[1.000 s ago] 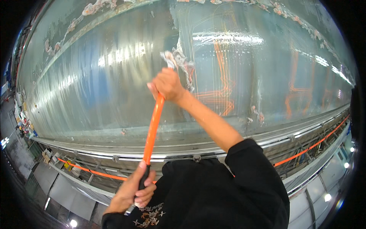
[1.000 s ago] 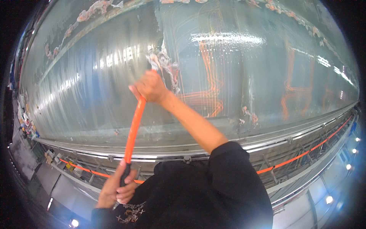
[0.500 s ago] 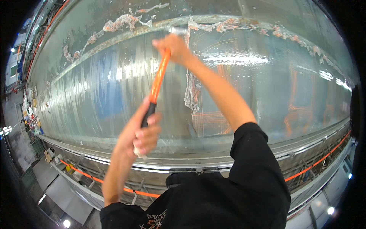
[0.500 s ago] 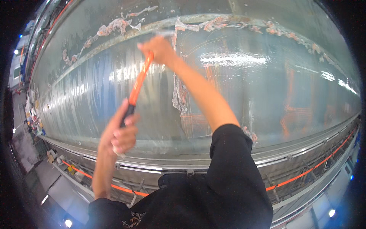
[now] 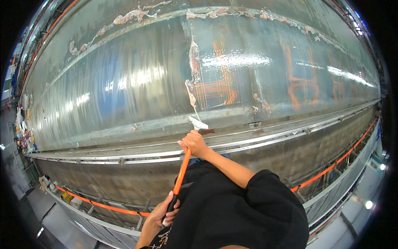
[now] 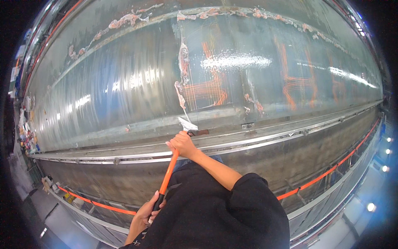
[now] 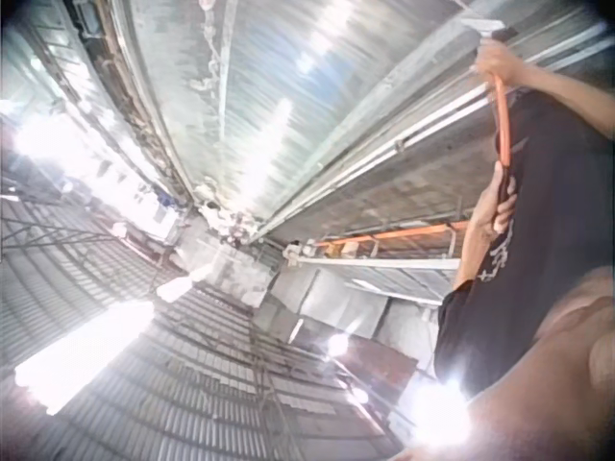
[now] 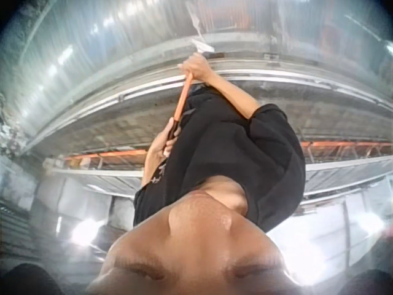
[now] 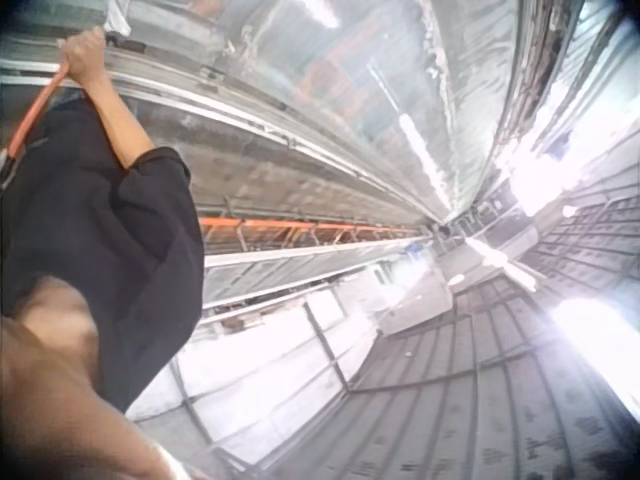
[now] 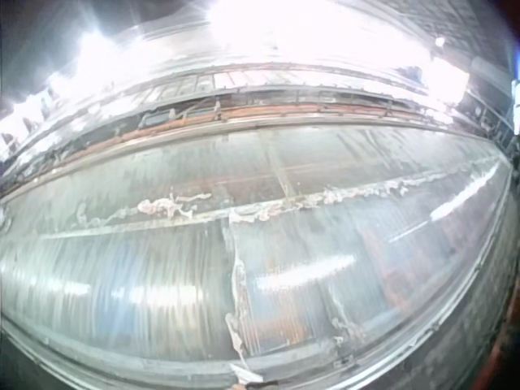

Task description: The person uses a long-handled squeegee to clean a large curved glass window. They repeatedly wipe the surface in vertical and horizontal strokes, removing streaks and residue. The person briefly pauses to wipe the squeegee blade with their hand before resuming cleaning.

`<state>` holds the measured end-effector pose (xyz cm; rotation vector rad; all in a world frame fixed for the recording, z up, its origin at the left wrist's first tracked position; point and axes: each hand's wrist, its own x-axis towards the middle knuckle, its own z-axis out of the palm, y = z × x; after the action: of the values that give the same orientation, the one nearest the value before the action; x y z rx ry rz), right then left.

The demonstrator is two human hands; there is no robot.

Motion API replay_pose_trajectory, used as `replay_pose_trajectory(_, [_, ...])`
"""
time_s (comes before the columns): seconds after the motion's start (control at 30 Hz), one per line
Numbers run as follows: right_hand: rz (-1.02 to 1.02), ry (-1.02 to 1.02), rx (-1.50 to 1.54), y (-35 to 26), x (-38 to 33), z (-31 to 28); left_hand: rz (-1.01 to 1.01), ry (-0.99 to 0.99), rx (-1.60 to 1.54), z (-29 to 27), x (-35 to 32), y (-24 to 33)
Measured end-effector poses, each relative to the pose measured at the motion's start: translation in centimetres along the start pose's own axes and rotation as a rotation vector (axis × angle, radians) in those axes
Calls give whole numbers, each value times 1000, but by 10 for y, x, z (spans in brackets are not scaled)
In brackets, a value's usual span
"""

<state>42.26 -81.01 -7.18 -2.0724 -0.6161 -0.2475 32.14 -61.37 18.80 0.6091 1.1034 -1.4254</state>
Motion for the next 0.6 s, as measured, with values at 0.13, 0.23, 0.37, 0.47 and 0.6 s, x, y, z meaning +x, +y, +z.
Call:
replay_pose_trajectory(0.13, [-50,52,14,16,-2,-4,-48,57,54,22,1,9])
replay_pose_trajectory(0.23, [-81,98,32,44,34,3,-91,-18,-73,38,-5,54])
replay_pose_trajectory(0.37, [-50,127,142,67,78,22,-122,-1,-167,61,-36,112])
replay_pose_trajectory(0.47, [-28,239,169,86,122,24,-110,67,-170,76,-43,163])
replay_pose_trajectory(0.6, [-142,349,81,186,217,22,-15,35,-146,95,-24,257])
